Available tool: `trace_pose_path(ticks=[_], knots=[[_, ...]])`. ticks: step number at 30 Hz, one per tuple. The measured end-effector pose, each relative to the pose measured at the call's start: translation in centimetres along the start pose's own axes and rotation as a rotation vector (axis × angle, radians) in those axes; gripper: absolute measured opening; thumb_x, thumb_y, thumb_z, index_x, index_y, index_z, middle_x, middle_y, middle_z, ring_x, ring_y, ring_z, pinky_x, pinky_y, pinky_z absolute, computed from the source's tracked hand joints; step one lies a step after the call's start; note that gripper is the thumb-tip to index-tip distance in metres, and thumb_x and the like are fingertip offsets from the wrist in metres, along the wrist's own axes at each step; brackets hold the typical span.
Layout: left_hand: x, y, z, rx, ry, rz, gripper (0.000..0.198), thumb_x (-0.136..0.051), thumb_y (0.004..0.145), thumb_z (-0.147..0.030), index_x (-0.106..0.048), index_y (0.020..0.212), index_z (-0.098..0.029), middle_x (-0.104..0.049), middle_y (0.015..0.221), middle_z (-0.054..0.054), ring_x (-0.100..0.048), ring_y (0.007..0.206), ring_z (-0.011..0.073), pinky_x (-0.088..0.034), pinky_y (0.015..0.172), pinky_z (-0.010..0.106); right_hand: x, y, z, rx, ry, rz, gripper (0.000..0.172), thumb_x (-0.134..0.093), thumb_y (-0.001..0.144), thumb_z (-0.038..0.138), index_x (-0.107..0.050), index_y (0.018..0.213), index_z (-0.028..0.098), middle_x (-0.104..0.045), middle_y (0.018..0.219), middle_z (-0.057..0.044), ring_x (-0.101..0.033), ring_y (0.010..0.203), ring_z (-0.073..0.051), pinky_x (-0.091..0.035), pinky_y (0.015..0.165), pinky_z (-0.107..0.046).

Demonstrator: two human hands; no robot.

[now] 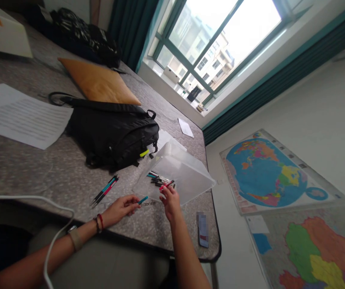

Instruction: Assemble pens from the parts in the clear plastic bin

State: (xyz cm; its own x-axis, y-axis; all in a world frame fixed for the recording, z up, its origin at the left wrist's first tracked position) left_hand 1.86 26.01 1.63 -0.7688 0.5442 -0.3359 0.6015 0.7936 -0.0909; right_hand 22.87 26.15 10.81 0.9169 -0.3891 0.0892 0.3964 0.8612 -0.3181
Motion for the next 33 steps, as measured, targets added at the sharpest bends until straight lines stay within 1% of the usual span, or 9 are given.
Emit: trace_pose_path(ticks=[5, 11, 13, 18, 21, 24, 27, 30, 33], knots=[[0.1, -0.1, 0.6, -0.011, -0.02, -0.008, 0.041, -0.057, 0.086, -0.052, -0.057, 0.109, -0.017, -0.072, 0.094, 0.007, -0.061, 0.067, 0.0139, -0.048, 0.06, 0.026, -0.8, -4.0, -0.1, 0.038, 0.086, 0.032, 0.045, -0.077, 0.072, 0.04, -0.068, 0.113, 0.024, -0.069, 0.098, -0.004, -0.064, 0.089, -0.016, -0.052, 0.069, -0.024], [0.0, -0.4, 0.3, -0.013, -0.019, -0.012, 0.041, -0.058, 0.085, -0.054, -0.057, 0.105, -0.019, -0.072, 0.092, 0.006, -0.061, 0.066, 0.0135, -0.047, 0.059, 0.026, 1.0, -2.8, -4.2, 0.018, -0.389, -0.103, 0.05, -0.076, 0.065, 0.044, -0.068, 0.105, 0.015, -0.062, 0.07, -0.002, -0.06, 0.057, -0.016, -0.039, 0.041, -0.022], [0.0, -0.5, 0.2, -0.014, -0.017, -0.009, 0.039, -0.059, 0.085, -0.053, -0.057, 0.103, -0.018, -0.072, 0.09, 0.006, -0.061, 0.065, 0.0134, -0.047, 0.059, 0.026, 2.0, -1.8, -5.4, 0.015, -0.505, -0.132, 0.05, -0.074, 0.065, 0.044, -0.067, 0.103, 0.013, -0.061, 0.067, -0.001, -0.059, 0.053, -0.017, -0.037, 0.038, -0.022], [-0.1, -0.6, 0.2, -0.05, 0.018, -0.039, 0.037, -0.059, 0.085, -0.05, -0.058, 0.105, -0.018, -0.071, 0.09, 0.005, -0.061, 0.065, 0.0138, -0.047, 0.058, 0.026, 3.7, 1.3, -5.1, 0.198, -0.89, -0.153, 0.036, -0.067, 0.072, 0.03, -0.066, 0.105, 0.015, -0.068, 0.074, -0.003, -0.065, 0.066, -0.02, -0.049, 0.06, -0.028], [-0.1, -0.6, 0.1, -0.051, 0.037, -0.046, 0.037, -0.059, 0.085, -0.05, -0.058, 0.104, -0.018, -0.07, 0.089, 0.005, -0.061, 0.066, 0.0141, -0.049, 0.06, 0.027, 4.4, 3.2, -3.4, 0.254, -1.12, -0.163, 0.034, -0.065, 0.076, 0.022, -0.065, 0.109, 0.015, -0.071, 0.082, -0.006, -0.067, 0.078, -0.021, -0.048, 0.074, -0.029], [-0.1, -0.6, 0.0, -0.045, 0.041, -0.059, 0.037, -0.058, 0.085, -0.05, -0.057, 0.105, -0.019, -0.07, 0.089, 0.004, -0.061, 0.065, 0.0141, -0.049, 0.059, 0.026, 4.7, 4.8, -1.8, 0.254, -1.241, -0.212, 0.03, -0.063, 0.081, 0.022, -0.065, 0.109, 0.012, -0.072, 0.088, -0.01, -0.066, 0.083, -0.022, -0.046, 0.077, -0.029], [-0.1, -0.5, 0.1, -0.049, 0.029, -0.068, 0.036, -0.056, 0.086, -0.05, -0.054, 0.107, -0.02, -0.07, 0.09, 0.004, -0.061, 0.063, 0.0137, -0.047, 0.056, 0.025, 3.8, 5.7, -1.1, 0.353, -1.284, -0.215, 0.024, -0.058, 0.087, 0.028, -0.065, 0.105, 0.013, -0.071, 0.091, -0.01, -0.065, 0.084, -0.021, -0.044, 0.076, -0.027], [-0.1, -0.3, 0.3, -0.053, 0.009, -0.065, 0.034, -0.054, 0.088, -0.049, -0.051, 0.106, -0.021, -0.07, 0.089, 0.004, -0.061, 0.061, 0.0132, -0.046, 0.055, 0.025, 1.7, 6.2, -1.2, 0.444, -1.376, -0.054, 0.015, -0.057, 0.087, 0.024, -0.067, 0.096, 0.017, -0.071, 0.092, -0.008, -0.064, 0.086, -0.02, -0.043, 0.077, -0.026], [-0.1, -0.3, 0.4, -0.045, 0.009, -0.06, 0.032, -0.053, 0.088, -0.048, -0.05, 0.105, -0.021, -0.07, 0.089, 0.004, -0.061, 0.062, 0.0137, -0.046, 0.055, 0.025, -0.4, 6.7, -1.5, 0.406, -1.512, 0.042, 0.017, -0.06, 0.081, 0.017, -0.068, 0.096, 0.019, -0.07, 0.101, -0.009, -0.063, 0.094, -0.021, -0.042, 0.081, -0.026]])
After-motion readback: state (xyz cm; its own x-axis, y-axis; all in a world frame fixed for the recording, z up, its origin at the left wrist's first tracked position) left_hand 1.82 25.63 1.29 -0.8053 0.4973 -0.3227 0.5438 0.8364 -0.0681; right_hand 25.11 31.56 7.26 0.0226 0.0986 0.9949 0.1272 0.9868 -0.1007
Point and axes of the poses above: each hand's wrist, its own y-axis towards the middle knuckle, its own x-axis out of the back of the hand, z = x × y, the point moved 1 cm from there along y, towards the middle knuckle
